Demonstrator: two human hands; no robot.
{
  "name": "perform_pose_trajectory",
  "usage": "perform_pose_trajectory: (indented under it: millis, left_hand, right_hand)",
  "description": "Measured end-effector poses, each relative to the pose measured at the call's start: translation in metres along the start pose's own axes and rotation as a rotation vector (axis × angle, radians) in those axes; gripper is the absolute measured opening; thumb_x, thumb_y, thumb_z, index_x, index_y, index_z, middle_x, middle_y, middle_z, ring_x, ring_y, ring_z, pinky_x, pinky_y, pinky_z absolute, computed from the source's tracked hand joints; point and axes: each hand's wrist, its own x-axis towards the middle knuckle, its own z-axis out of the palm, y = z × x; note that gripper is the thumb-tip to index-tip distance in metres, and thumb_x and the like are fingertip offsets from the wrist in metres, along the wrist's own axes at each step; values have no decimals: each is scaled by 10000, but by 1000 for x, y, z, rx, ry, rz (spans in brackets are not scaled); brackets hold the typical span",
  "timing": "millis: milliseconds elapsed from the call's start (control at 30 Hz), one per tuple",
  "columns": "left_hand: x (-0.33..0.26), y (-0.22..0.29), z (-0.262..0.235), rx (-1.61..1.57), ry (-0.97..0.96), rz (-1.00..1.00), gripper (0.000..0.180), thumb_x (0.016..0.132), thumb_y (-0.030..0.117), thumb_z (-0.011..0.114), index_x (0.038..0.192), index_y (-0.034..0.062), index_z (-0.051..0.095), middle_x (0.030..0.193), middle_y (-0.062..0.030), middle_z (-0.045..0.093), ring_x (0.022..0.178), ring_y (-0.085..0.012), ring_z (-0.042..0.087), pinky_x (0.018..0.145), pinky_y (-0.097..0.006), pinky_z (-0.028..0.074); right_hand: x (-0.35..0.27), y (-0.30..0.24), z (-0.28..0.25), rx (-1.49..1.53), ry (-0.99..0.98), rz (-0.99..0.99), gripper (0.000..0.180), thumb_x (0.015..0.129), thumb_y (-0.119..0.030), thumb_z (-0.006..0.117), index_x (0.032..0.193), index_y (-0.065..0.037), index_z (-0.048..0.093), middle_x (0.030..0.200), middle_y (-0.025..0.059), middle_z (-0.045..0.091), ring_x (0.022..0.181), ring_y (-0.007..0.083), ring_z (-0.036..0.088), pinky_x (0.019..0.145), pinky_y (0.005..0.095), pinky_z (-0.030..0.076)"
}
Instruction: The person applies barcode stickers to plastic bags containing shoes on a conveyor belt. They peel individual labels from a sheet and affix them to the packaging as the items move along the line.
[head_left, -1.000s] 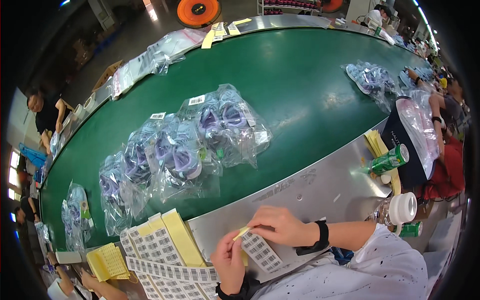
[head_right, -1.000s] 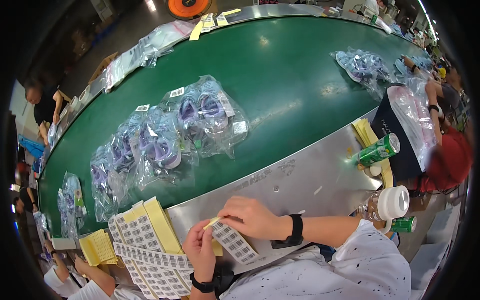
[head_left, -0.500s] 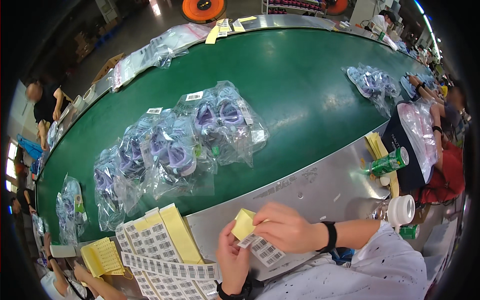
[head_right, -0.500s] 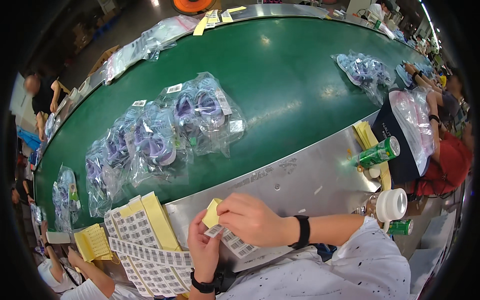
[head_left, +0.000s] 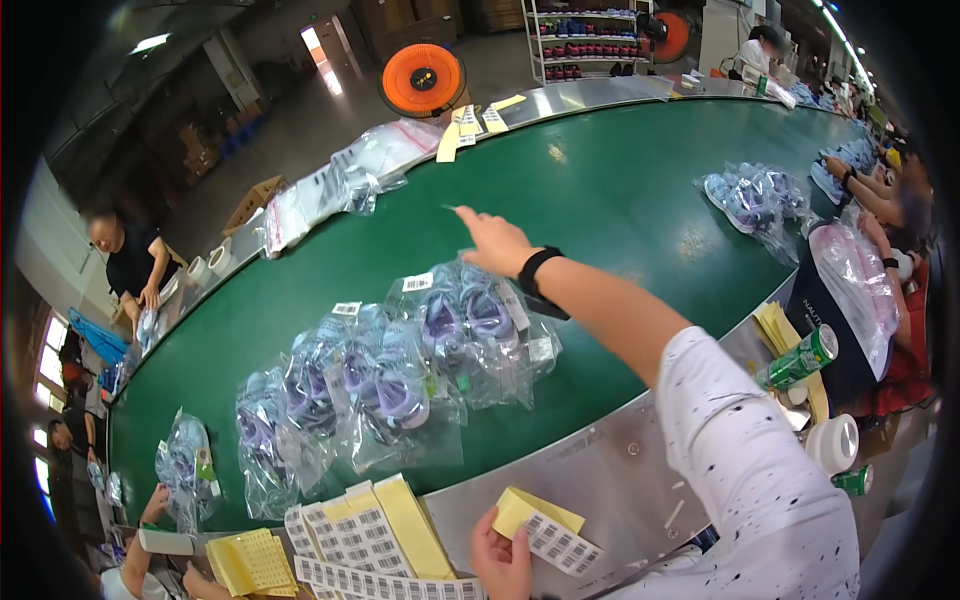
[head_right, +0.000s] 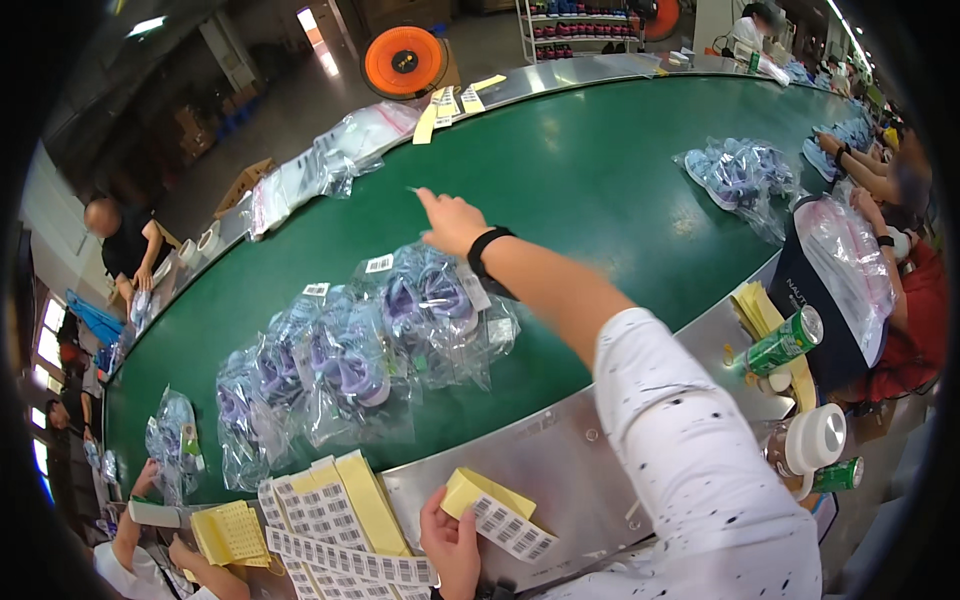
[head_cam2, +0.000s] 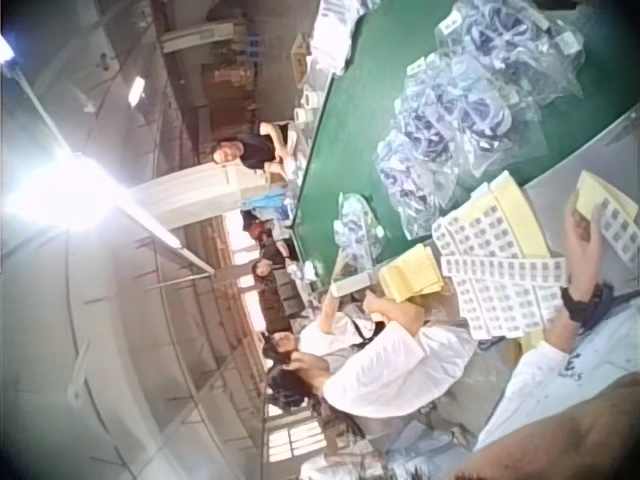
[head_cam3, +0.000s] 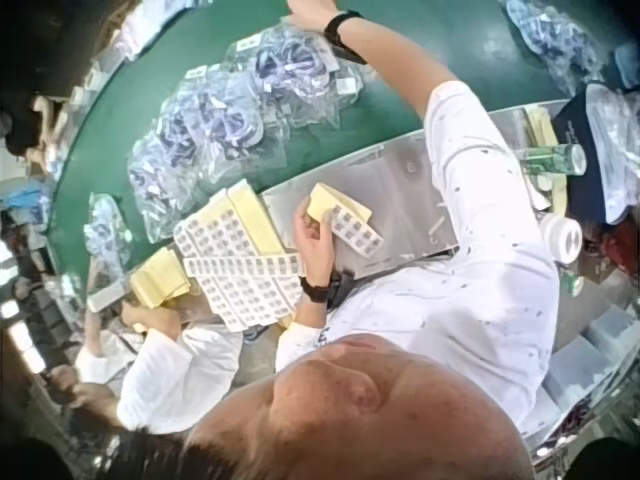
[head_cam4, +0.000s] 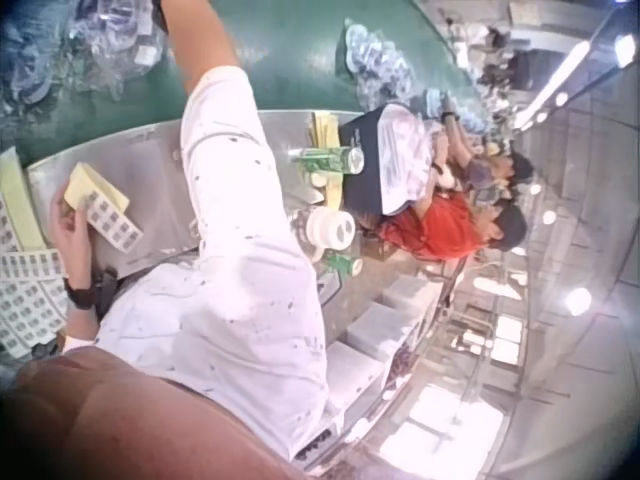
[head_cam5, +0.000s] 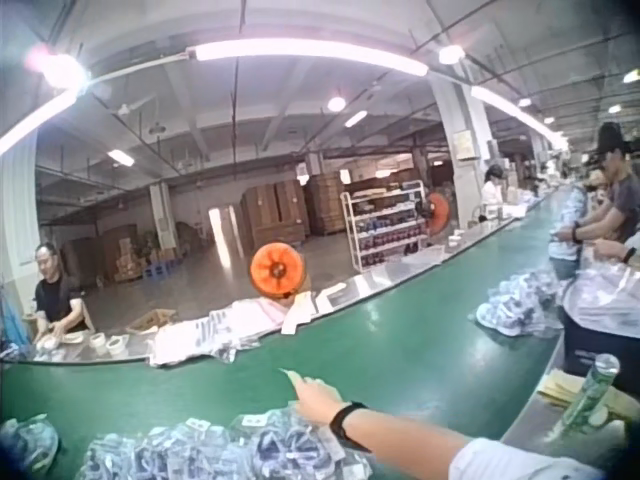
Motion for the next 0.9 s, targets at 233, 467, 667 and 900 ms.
perform_pose_trajectory:
  millis: [233, 467, 667, 900]
  left_hand:
    - [2, -15, 3, -7, 17, -66, 423, 904, 3, 530, 1300, -8, 383, 1090, -124, 583, 959, -161, 569, 807, -253, 451]
    - [0, -13, 1, -64, -5, 7, 406, 905, -3, 526, 1290, -8, 399, 1061, -126, 598, 929, -154, 580, 784, -247, 452]
    - [2, -13, 4, -85, -1, 62, 410, 908, 17, 536, 1294, -3, 400, 1057, -117, 602, 912, -147, 585, 759, -236, 455]
    - [1, -7, 3, 16, -8, -16, 408, 907, 30, 546, 1291, 1, 410, 1042, -103, 603, 883, -128, 579, 736, -224, 453]
  right_hand:
    - [-4, 42, 13, 1059, 239, 589, 545, 806, 29, 528, 1315, -18, 340, 741, 164, 624, 587, 222, 631, 500, 355, 519]
    - [-45, 53, -15, 1051, 166, 780, 663, 821, -25, 586, 1374, -30, 221, 790, 120, 602, 590, 153, 583, 503, 296, 505]
    - [-54, 46, -18, 1038, 45, 757, 773, 764, 8, 647, 1393, -41, 200, 811, 103, 586, 613, 136, 565, 516, 283, 499]
    - [-79, 65, -41, 989, 104, 782, 559, 762, -20, 664, 1258, -33, 406, 780, 59, 588, 615, 111, 546, 560, 262, 475]
